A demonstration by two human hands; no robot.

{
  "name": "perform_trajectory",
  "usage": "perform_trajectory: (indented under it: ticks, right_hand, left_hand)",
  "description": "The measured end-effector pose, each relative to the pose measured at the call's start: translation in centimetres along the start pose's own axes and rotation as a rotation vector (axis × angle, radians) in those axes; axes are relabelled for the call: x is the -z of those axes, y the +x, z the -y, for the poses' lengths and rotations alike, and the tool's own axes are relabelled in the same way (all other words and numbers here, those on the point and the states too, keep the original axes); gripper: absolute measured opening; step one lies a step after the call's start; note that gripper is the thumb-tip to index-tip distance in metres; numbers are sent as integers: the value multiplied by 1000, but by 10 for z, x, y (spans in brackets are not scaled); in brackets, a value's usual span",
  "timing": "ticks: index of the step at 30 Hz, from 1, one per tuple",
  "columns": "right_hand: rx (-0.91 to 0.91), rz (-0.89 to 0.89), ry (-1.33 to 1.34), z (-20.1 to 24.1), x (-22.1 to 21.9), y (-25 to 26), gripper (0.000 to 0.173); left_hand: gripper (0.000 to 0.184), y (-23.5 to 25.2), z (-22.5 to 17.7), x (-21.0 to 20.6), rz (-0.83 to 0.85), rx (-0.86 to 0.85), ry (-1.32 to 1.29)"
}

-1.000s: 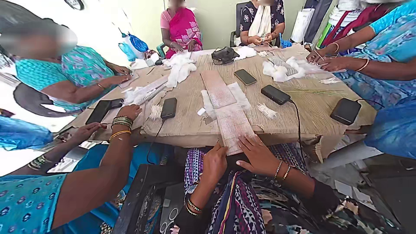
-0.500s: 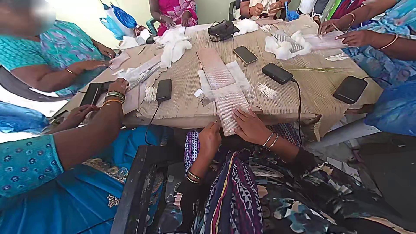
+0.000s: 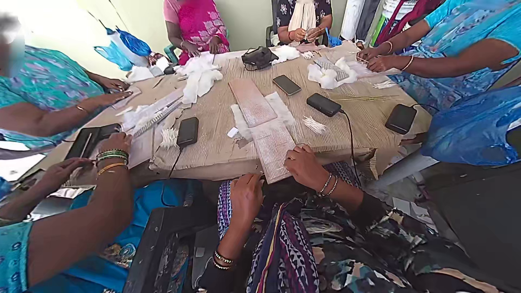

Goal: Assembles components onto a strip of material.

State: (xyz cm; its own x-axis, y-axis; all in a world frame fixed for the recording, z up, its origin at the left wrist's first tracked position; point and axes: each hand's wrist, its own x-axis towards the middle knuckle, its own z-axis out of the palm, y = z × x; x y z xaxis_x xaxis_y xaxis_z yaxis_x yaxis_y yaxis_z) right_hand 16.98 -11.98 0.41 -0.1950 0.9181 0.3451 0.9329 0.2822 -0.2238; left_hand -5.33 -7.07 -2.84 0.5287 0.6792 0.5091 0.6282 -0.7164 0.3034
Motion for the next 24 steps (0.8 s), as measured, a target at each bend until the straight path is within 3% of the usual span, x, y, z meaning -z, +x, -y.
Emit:
perform_trajectory:
  ticks: [8,11,15,19,24]
  right_hand:
    - [69,-102,-131,-2,-5,-3,15]
    - [-104,-48,-127,-28,11,-8,17]
    - [-408,-158,-112,-81,28,-4,10]
    - [-477,-204,-221,-98,18,17,11]
    - [-583,-138,-327,-115,8,28,14]
  left_hand:
    - [15,16,-9,-9,30,-37,-77]
    - [15,14,4,-3,36,35,-66]
    - [18,9,26,7,82,155,-77]
    - [17,9,29,8,66,176,-129]
    - [17,1,36,9,71,210,-174]
